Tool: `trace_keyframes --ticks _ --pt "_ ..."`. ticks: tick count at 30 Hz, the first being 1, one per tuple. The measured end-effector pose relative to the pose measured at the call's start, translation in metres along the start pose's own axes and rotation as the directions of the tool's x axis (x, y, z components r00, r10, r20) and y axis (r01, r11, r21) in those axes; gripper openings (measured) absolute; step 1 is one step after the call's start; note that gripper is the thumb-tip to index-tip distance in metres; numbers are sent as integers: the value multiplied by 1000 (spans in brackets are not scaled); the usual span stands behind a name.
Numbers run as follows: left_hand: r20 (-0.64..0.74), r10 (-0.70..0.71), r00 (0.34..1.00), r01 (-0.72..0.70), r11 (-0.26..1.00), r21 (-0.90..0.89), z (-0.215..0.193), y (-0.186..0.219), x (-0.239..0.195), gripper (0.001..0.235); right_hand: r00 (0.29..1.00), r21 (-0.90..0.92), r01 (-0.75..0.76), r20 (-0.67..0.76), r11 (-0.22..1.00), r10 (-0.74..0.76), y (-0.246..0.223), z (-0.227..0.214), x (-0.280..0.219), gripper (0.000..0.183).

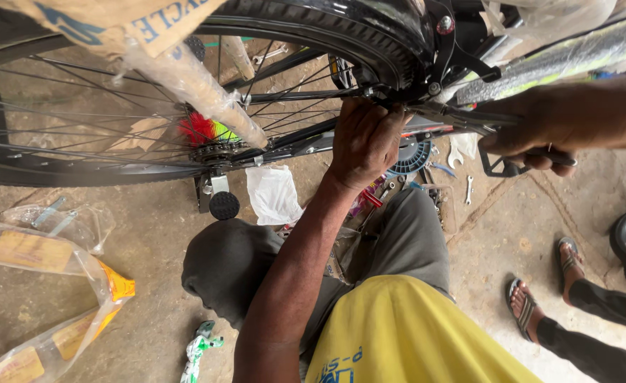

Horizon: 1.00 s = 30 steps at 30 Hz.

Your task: The person assembles a bicycle by attaching the front fork and rear wheel. They use pliers and a wrench to tighten bolts and secure the components to the frame.

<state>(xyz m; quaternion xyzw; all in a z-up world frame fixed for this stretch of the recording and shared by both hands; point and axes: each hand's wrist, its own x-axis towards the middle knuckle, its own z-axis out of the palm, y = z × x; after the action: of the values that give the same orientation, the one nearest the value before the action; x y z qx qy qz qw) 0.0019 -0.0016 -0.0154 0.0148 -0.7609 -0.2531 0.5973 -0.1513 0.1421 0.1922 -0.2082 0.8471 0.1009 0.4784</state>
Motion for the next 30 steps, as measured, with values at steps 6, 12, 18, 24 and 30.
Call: trace_keyframes --ticks 6,12,18,24,30 --pt "-9 0 1000 0 1000 13 1 1 2 9 997 -31 30 -68 999 -32 5 3 0 65" --pt "8 3 1000 -3 1000 -17 -4 1 6 9 984 -242 -118 -160 963 80 -31 6 -21 56" --pt "0 -6 1000 6 999 -41 -2 0 4 11 987 -330 -151 -102 932 124 -44 4 -27 73" --pt "15 -25 1000 25 1000 -16 -1 1 2 12 997 -304 -61 -71 951 42 -4 -6 9 42" --pt "36 -13 999 15 999 -41 -7 2 4 16 770 -777 315 -127 546 -625 30 9 24 33"
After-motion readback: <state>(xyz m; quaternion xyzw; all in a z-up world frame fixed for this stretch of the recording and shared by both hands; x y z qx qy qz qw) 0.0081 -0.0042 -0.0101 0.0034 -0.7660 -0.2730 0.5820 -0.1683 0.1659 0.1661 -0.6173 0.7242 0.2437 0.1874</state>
